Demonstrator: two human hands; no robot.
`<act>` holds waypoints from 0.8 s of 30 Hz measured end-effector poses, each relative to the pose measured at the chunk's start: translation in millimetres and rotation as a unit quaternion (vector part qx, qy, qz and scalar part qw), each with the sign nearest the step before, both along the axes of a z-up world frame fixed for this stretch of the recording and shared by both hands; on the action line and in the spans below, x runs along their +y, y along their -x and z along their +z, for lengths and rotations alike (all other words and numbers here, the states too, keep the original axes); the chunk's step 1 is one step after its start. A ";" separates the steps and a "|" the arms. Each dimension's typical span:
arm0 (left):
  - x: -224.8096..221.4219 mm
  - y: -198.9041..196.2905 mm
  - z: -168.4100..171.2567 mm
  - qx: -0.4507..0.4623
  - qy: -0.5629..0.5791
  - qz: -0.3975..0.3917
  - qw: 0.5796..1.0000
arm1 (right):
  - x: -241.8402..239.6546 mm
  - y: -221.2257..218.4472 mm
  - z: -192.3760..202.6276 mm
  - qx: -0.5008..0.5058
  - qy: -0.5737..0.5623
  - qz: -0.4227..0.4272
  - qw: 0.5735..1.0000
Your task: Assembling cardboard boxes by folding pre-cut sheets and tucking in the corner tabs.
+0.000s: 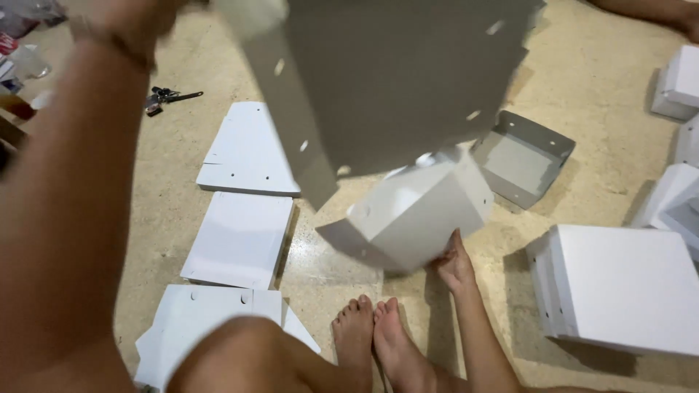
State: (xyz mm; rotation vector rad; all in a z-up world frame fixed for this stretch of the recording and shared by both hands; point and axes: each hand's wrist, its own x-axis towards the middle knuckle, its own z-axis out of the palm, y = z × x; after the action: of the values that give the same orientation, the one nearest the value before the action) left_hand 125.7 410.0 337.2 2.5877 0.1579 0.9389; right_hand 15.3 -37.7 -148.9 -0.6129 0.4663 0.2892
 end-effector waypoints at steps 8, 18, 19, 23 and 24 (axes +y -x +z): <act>81.0 37.4 -120.4 0.045 0.103 0.058 0.992 | 7.6 -15.6 40.3 -0.027 0.249 0.043 0.967; 75.3 77.8 -283.1 0.172 0.218 0.022 0.960 | 3.7 -63.4 171.6 -0.169 0.578 0.094 0.793; 61.4 82.5 -284.7 0.175 0.223 0.021 0.959 | 12.6 -63.7 194.2 -0.165 0.582 0.096 0.790; 8.3 104.8 -279.1 0.336 0.336 -0.014 0.880 | 62.1 -67.8 254.0 -0.263 0.595 0.118 0.751; -4.6 106.5 -273.9 0.403 0.321 -0.019 0.857 | 76.8 -70.5 261.6 -0.302 0.637 0.114 0.700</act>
State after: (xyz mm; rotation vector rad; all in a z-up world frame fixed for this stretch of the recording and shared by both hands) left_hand 19.2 405.4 63.3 2.1418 0.5328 -0.2655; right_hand 85.8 39.0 112.7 -2.0776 -0.1507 -0.0749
